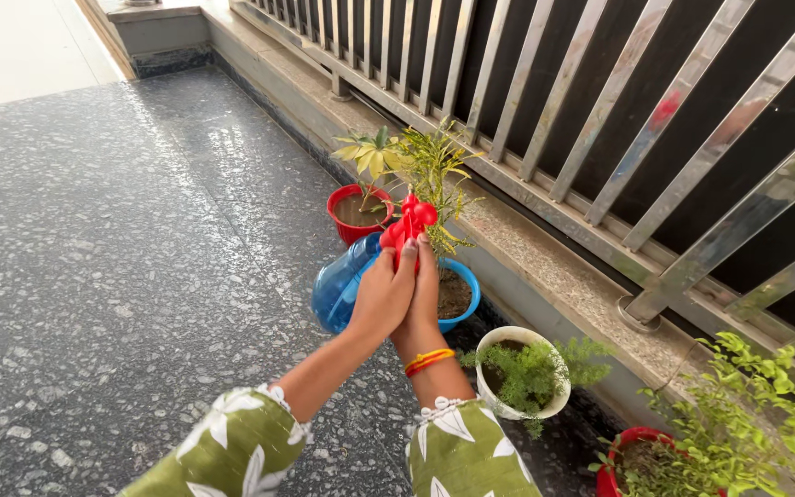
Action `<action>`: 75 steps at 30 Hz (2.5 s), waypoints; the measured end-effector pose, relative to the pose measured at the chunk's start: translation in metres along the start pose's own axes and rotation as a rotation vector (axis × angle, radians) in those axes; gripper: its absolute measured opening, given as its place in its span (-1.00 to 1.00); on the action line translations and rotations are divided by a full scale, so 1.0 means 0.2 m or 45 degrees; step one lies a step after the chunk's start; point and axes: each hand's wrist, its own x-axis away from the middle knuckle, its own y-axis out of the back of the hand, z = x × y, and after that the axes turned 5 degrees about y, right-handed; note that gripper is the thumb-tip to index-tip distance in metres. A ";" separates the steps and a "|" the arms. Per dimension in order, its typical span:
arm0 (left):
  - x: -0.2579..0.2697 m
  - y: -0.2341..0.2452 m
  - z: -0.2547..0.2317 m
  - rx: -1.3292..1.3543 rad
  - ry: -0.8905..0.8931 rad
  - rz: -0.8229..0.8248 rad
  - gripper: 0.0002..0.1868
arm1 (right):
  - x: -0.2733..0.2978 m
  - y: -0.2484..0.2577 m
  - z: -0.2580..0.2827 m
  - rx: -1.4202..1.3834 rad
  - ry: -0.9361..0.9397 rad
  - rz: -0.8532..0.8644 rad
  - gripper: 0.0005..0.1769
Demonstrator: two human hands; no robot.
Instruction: The person waters several potted plants lined up along a balcony ledge using a blue spray bottle with a red nozzle. They systematically move from one pot to the next, spraying water onto the soil and leaves of each plant.
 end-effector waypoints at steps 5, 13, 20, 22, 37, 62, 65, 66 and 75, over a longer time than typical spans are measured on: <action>0.06 -0.06 0.03 -0.003 -0.045 0.072 -0.45 | 0.08 0.07 0.03 0.096 0.028 -0.116 -0.52; 0.00 -0.12 0.08 -0.101 -0.181 0.223 -0.47 | 0.10 0.11 0.05 0.150 0.153 -0.399 -0.53; -0.09 -0.05 0.06 -0.549 -0.454 0.322 -0.55 | 0.08 0.13 0.01 0.169 0.225 -0.350 -0.50; -0.13 -0.03 0.01 -0.716 -0.635 0.347 -0.58 | 0.09 0.12 0.03 0.239 0.217 -0.506 -0.45; 0.08 -0.22 0.06 0.406 -0.261 0.787 -0.69 | 0.32 0.18 0.33 0.365 0.334 -1.149 -0.49; 0.07 -0.37 0.41 -0.486 -0.676 1.096 -0.17 | 0.53 0.42 0.19 0.129 0.501 -1.127 -0.52; 0.09 -0.38 0.35 -0.530 -0.700 1.084 -0.11 | 0.54 0.38 0.24 0.153 0.480 -1.101 -0.51; 0.10 -0.37 0.32 -0.543 -0.698 1.098 -0.07 | 0.55 0.37 0.25 0.178 0.487 -1.123 -0.52; 0.12 -0.37 0.35 -0.473 -0.822 0.968 0.05 | 0.53 0.29 0.25 0.152 0.613 -1.038 -0.54</action>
